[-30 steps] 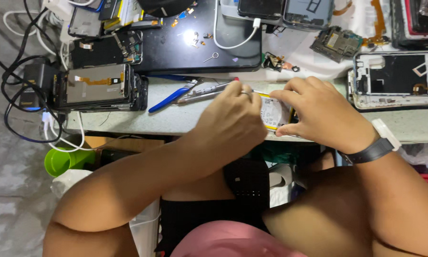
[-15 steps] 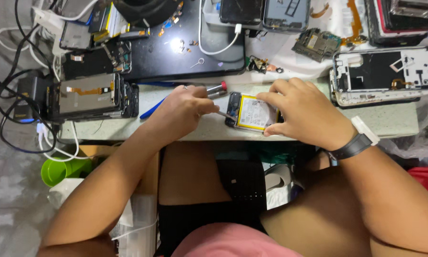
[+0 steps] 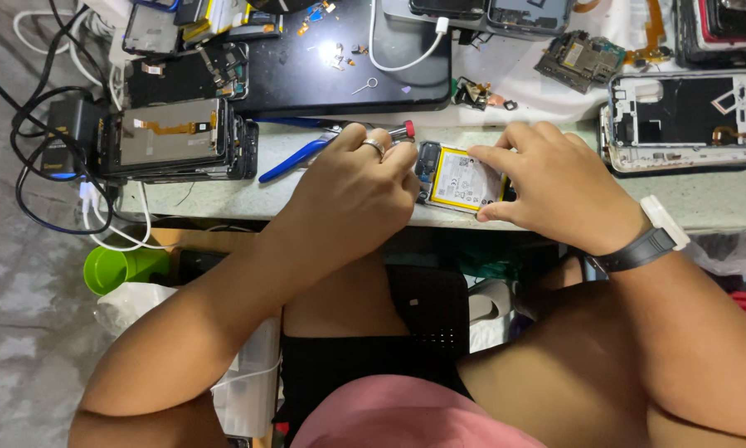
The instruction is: The person uses a screwdriver and a metal spudger to remove screws and pry the battery out of a disassembled smartphone. They carefully lift the battery from the chassis and set it aside on the workbench.
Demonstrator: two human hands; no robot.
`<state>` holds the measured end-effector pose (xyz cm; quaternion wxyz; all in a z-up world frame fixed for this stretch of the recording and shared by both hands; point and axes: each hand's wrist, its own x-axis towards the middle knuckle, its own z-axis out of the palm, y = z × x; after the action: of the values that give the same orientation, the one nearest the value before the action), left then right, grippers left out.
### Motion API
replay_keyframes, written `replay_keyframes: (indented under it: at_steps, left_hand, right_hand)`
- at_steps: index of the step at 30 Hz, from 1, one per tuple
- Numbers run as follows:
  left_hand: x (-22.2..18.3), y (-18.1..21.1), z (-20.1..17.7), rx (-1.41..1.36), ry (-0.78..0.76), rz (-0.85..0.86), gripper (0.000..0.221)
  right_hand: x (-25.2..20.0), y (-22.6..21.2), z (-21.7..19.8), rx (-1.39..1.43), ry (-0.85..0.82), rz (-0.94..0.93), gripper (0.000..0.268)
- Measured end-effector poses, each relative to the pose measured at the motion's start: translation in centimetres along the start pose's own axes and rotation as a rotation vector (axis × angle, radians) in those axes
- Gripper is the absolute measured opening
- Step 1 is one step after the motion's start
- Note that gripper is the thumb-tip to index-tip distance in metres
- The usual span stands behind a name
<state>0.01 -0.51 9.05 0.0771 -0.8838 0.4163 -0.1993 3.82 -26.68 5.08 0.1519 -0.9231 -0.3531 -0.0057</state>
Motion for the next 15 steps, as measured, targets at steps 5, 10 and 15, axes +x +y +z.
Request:
replay_keyframes:
  at_steps: [5, 10, 15]
  left_hand:
    - [0.6, 0.5, -1.2, 0.019, 0.014, 0.031, 0.012]
    - [1.0, 0.7, -0.7, 0.021, -0.005, 0.041, 0.015]
    - [1.9, 1.0, -1.0, 0.000, -0.048, 0.052, 0.015]
  right_hand:
    - [0.0, 0.1, 0.0, 0.015, 0.000, 0.003, 0.073]
    - [-0.2, 0.1, 0.0, 0.014, 0.041, -0.032, 0.073]
    - [-0.6, 2.8, -1.6, 0.204, 0.147, -0.048, 0.059]
